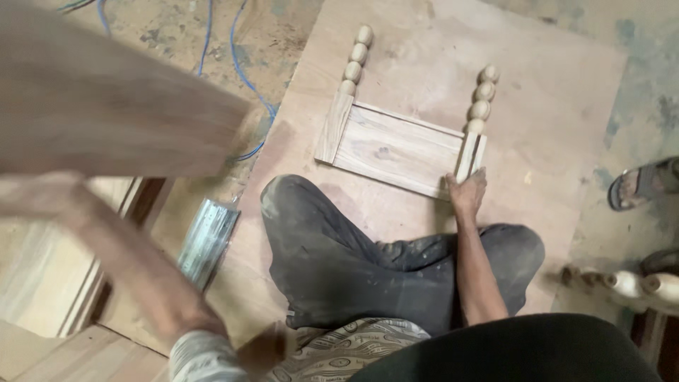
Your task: The person sits on the floor of a woodworking shop, moves a plastic-wrapped bundle aside, and picks up a wooden board. Using a small spatula, they scoop white wood filler from a small container and spread it over a hole and damaged edge on the board, then set the board down.
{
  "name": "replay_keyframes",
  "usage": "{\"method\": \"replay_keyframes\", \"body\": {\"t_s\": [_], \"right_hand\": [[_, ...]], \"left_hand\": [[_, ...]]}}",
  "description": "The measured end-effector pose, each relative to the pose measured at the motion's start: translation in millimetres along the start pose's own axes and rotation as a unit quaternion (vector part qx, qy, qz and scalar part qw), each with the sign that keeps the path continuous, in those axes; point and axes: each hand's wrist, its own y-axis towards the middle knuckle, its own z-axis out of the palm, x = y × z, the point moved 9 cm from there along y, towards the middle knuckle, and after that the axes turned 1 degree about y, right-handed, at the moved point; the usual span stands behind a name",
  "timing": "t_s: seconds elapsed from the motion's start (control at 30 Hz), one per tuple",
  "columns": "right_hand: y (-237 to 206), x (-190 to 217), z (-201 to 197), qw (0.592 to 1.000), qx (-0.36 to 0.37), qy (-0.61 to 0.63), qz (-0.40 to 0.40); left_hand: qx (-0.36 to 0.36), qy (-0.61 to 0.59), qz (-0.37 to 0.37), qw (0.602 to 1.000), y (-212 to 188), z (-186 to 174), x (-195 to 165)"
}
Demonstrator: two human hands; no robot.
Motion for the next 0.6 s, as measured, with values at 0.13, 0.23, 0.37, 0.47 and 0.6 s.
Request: {"method": "replay_keyframes", "body": {"t_s": [0.13,0.23,0.37,0.47,0.6], "right_hand": [[8,7,4,0.999,0.008,-0.031,-0.018],[22,18,-6,0.998,0.027,-0.016,-0.052],[25,38,-22,0.987,0.017,0.099,-0.122],[-21,85,-39,0.886,-0.228,-0.209,-0.344],[7,38,-14,0.997,-0.070,0.030,-0.028]], "left_hand": [[0.031,-0.185,0.012,0.982,-97,66,-62],[0.054,-0.211,-0.018,0.976,-137,77,-80],[0.052,-0.284,0.022,0.957,-142,56,-97],[0.067,-0.306,0.030,0.949,-138,43,-96],[0.057,-0.298,-0.027,0.952,-145,38,-84]]}}
